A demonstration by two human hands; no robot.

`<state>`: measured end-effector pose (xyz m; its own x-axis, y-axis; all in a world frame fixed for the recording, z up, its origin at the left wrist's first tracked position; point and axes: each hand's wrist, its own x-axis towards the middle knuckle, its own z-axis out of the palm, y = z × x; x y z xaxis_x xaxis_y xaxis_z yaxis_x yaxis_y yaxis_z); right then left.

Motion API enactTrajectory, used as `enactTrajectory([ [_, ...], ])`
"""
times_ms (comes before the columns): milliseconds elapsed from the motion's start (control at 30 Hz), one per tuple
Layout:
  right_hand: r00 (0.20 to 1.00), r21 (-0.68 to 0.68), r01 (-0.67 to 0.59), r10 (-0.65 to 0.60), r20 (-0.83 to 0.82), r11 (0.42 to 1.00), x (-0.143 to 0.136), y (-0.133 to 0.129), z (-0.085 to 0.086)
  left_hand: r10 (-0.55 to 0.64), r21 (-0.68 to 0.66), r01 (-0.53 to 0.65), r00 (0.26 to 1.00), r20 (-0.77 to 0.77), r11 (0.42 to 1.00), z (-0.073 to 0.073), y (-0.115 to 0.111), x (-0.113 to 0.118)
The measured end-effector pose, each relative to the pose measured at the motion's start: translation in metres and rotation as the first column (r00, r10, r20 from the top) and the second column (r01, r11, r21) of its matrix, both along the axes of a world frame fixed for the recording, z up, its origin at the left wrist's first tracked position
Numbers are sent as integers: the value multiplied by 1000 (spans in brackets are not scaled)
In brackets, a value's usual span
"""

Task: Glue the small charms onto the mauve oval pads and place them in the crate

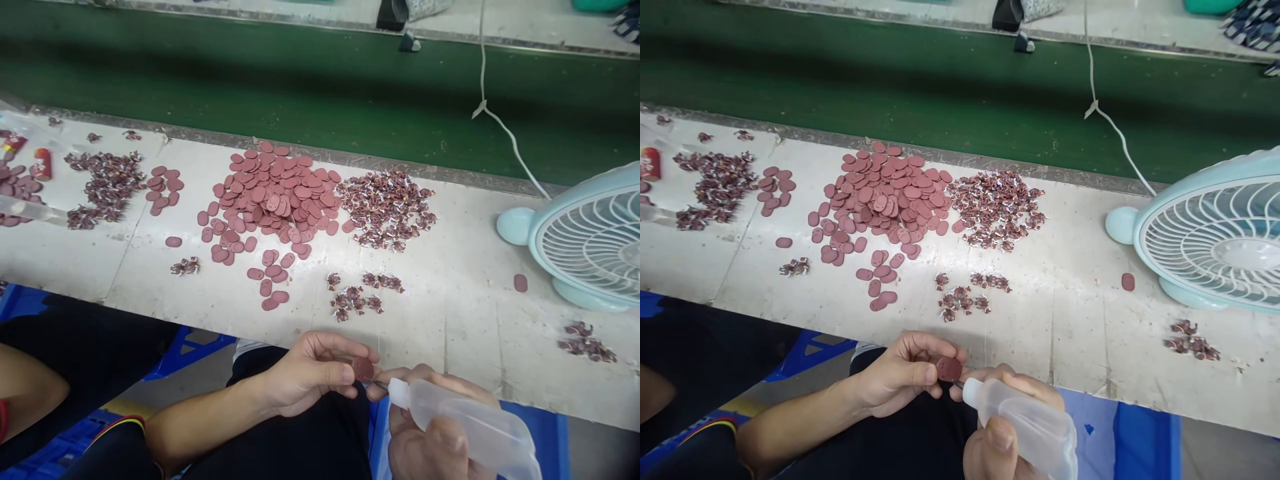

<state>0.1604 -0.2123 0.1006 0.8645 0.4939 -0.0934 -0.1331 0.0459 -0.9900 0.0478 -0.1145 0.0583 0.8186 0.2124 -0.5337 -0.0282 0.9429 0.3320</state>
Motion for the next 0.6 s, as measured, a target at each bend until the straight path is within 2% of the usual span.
enactTrajectory([
  [100,978,94,192,-198,59,977,-3,7,0,-5,-8,5,1000,-3,1000,-1,0,0],
  [267,970,106,219,-228,85,970,-12,12,0,-1,-15,1,1000,-19,1000,-1,0,1],
  [333,983,110,178,-182,34,978,-7,6,1,8,-18,-8,1000,-12,1000,0,0,1],
  [433,970,98,37,-12,-244,995,21,-11,-4,33,-30,-32,999,14,999,2,3,1],
  [500,876,151,-19,89,-474,988,54,-21,-18,48,-31,-47,999,25,998,3,4,0],
  [533,808,228,-34,161,-566,973,73,-25,-29,53,-28,-52,998,25,998,3,5,-1],
  [567,704,366,-62,301,-644,928,92,-28,-40,59,-22,-58,998,24,998,3,7,-2],
  [600,510,567,-148,554,-658,810,109,-31,-52,64,-13,-64,998,22,998,2,8,-3],
])
